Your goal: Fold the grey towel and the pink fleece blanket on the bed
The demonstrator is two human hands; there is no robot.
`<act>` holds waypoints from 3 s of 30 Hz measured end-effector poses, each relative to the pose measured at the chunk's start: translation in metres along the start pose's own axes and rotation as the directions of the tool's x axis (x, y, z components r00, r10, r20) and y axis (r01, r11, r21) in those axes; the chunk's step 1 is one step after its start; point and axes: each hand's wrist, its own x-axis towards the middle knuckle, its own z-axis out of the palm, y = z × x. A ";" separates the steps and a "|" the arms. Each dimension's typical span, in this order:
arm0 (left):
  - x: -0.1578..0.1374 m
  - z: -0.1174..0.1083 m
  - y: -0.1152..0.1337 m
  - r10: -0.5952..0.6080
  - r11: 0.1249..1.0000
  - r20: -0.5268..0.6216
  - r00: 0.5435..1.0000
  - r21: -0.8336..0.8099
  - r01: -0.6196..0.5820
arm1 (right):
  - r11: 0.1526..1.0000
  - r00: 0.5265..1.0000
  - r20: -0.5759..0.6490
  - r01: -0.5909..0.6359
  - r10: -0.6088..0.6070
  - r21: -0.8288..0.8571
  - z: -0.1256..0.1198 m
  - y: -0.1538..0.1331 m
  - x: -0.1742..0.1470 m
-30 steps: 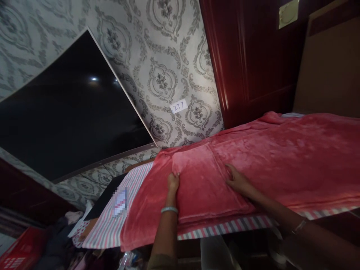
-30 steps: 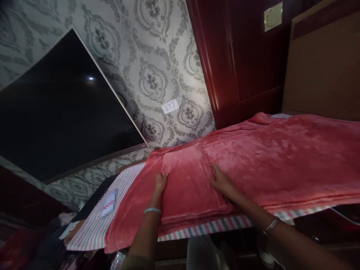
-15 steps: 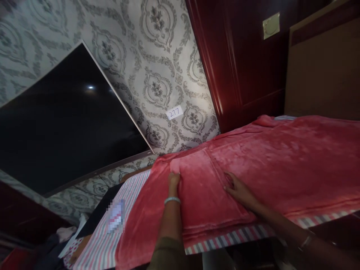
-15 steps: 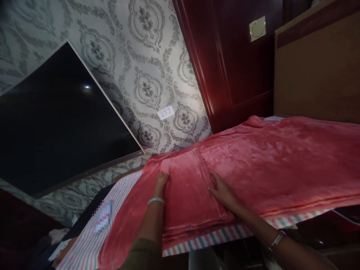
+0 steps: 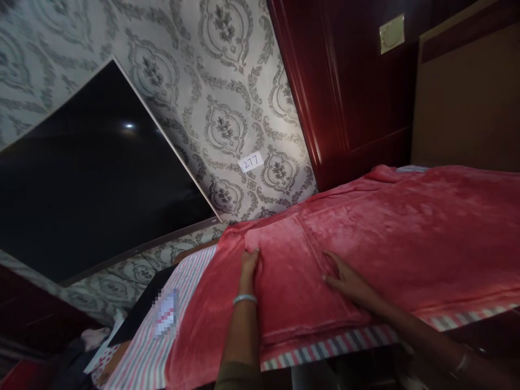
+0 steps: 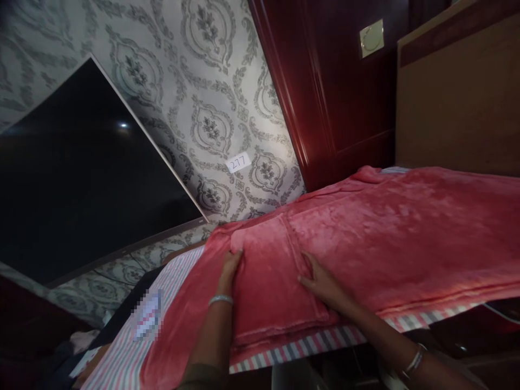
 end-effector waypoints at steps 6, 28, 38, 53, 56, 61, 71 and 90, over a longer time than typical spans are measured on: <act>-0.020 -0.014 -0.012 -0.075 0.987 0.012 0.997 0.146 0.073 | 0.999 1.000 -0.012 0.015 -0.014 0.052 0.007 -0.004 -0.004; -0.013 0.012 0.058 0.335 0.840 0.195 0.922 0.382 -0.386 | 0.775 0.896 0.316 0.432 -0.311 -0.462 0.016 -0.045 -0.017; 0.017 0.109 0.108 0.347 0.631 0.552 0.758 0.461 -0.624 | 0.802 0.880 0.416 0.412 -0.228 -0.431 0.027 -0.029 -0.030; 0.032 0.136 0.084 0.387 0.604 0.522 0.760 0.479 -0.637 | 0.441 0.728 0.329 0.645 -0.601 -0.623 0.044 0.031 -0.022; 0.032 0.136 0.083 0.407 0.589 0.518 0.752 0.480 -0.650 | 0.380 0.702 0.326 0.648 -0.633 -0.660 0.041 0.027 -0.024; 0.027 0.131 0.086 0.395 0.587 0.516 0.760 0.495 -0.641 | 0.600 0.811 0.419 0.584 -0.408 -0.546 0.029 -0.002 -0.031; -0.004 0.095 0.130 0.326 0.591 0.557 0.764 0.511 -0.625 | 0.833 0.865 0.499 0.308 -0.044 -0.460 0.012 -0.068 -0.030; -0.063 0.077 0.091 0.459 0.767 0.523 0.718 0.174 -0.617 | 0.838 0.873 0.487 0.243 0.031 -0.488 -0.015 -0.081 -0.071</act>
